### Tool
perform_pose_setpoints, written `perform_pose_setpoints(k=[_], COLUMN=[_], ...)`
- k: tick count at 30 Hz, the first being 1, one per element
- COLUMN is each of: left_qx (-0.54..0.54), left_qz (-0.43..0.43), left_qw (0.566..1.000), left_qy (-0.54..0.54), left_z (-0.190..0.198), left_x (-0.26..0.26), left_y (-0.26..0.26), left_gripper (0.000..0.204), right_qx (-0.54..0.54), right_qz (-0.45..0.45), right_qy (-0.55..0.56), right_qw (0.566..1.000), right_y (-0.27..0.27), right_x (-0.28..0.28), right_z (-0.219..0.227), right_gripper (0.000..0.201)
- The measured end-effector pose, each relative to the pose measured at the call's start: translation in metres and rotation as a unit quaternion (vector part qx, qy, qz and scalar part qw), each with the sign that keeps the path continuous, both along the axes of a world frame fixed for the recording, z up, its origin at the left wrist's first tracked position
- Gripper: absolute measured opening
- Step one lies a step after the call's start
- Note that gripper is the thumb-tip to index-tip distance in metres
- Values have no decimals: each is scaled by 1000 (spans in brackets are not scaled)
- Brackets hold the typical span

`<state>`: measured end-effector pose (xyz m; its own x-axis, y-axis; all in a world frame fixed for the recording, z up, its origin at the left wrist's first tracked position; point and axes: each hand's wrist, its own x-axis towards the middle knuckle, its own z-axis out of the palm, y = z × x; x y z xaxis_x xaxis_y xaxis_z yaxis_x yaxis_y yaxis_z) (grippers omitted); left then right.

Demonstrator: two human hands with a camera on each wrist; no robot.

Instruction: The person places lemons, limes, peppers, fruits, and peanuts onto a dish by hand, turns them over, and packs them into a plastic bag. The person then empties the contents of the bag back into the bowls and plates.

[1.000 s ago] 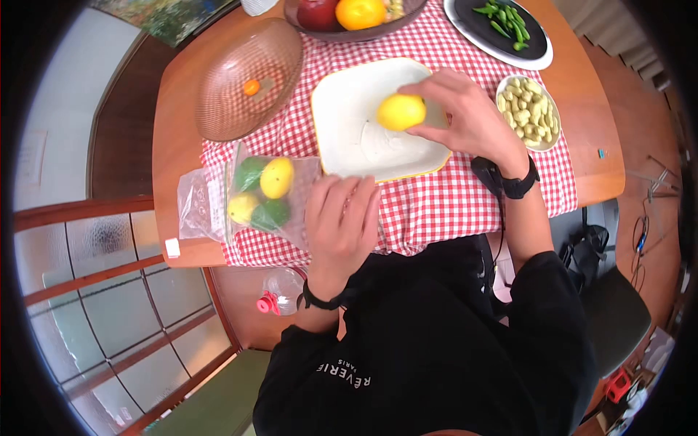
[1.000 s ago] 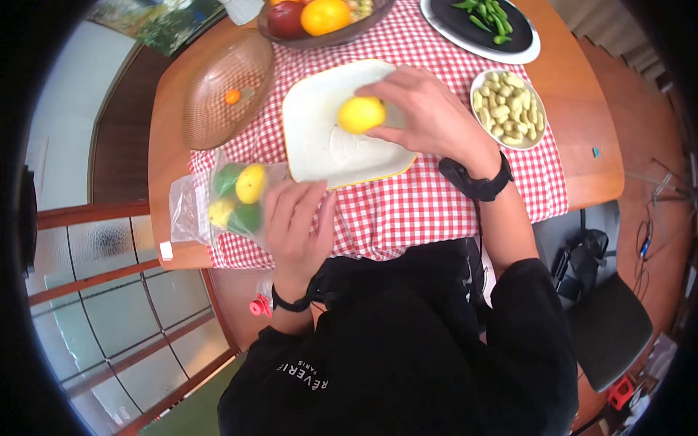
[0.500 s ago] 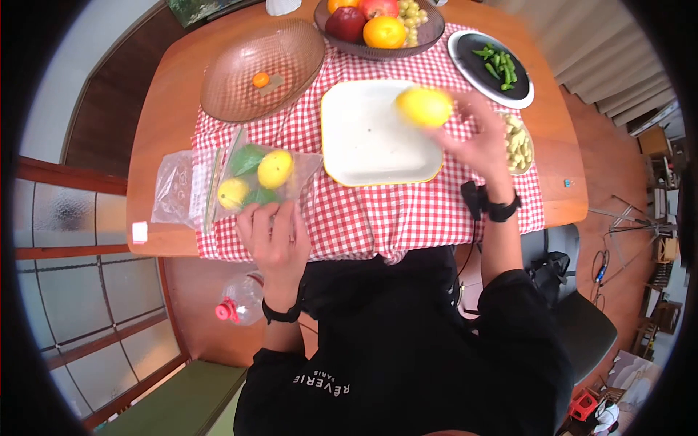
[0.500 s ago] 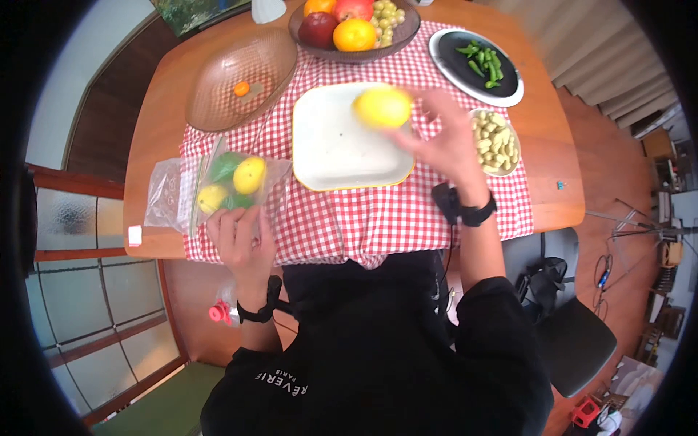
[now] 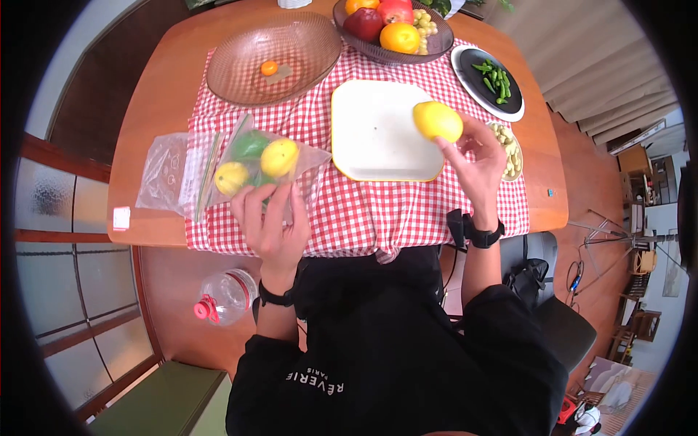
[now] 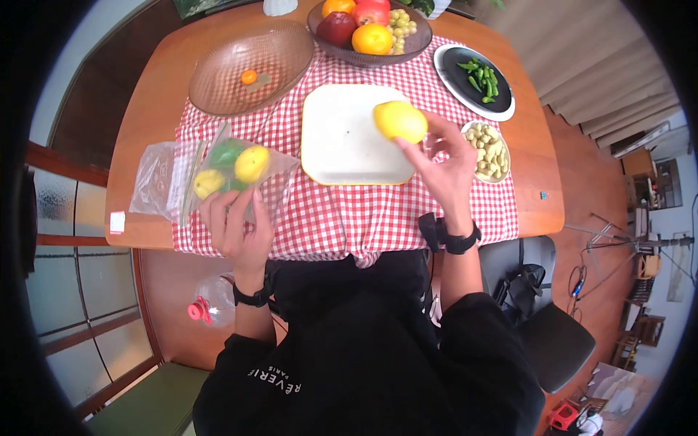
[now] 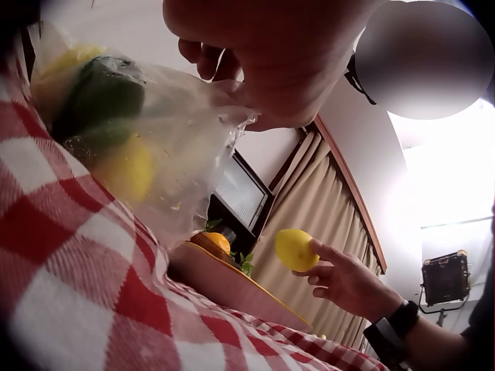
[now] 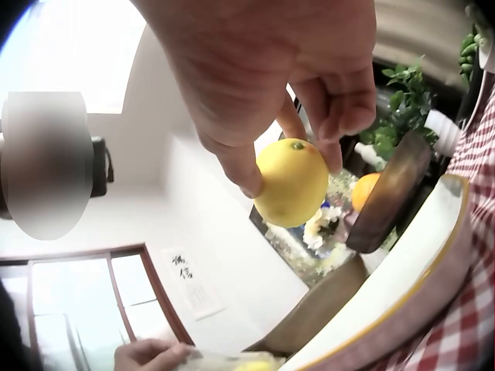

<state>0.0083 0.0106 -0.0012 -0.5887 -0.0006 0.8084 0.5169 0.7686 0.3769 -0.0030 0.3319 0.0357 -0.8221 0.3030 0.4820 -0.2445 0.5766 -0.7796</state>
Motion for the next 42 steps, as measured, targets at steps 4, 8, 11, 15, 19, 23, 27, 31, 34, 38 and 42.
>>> perform_pose_setpoints(k=[4, 8, 11, 15, 19, 23, 27, 31, 34, 38, 42], left_qx=[22, 22, 37, 37, 47, 49, 36, 44, 46, 56, 44], left_qz=[-37, -67, -88, -66, -68, -75, -80, -81, -83, -94, -98], left_qw=[999, 997, 995, 997, 996, 996, 996, 996, 995, 994, 994], left_qy=[-2, -14, -6, 14, 12, 9, 4, -7, -11, -10, -7], left_z=[0, -3, -11, -12, -10, -16, -18, -13, -7, -4, -3], left_x=[-3, 2, 3, 1, 2, -1, -1, 0, 2, 4, 6], left_y=[3, 4, 10, 10, 9, 9, 8, 8, 5, 4, 4], left_gripper=[20, 22, 24, 23, 23, 24, 24, 24, 29, 27, 23], right_qx=[54, 103, 144, 251, 275, 257, 202, 186, 151, 86, 94], right_qz=[161, 232, 198, 150, 145, 162, 186, 213, 228, 213, 142], right_qy=[-102, -94, -79, -57, -77, -80, -89, -105, -130, -172, -146], right_qw=[980, 963, 966, 955, 947, 949, 957, 953, 953, 958, 975], right_y=[-70, -130, -158, -169, -171, -170, -167, -159, -148, -120, -93], right_x=[22, 14, 5, -2, -2, -2, 1, 7, 13, 15, 5], right_z=[-4, -23, -32, -46, -45, -46, -42, -30, -15, 1, 9], right_gripper=[54, 45, 31, 23, 24, 23, 21, 24, 37, 41, 31])
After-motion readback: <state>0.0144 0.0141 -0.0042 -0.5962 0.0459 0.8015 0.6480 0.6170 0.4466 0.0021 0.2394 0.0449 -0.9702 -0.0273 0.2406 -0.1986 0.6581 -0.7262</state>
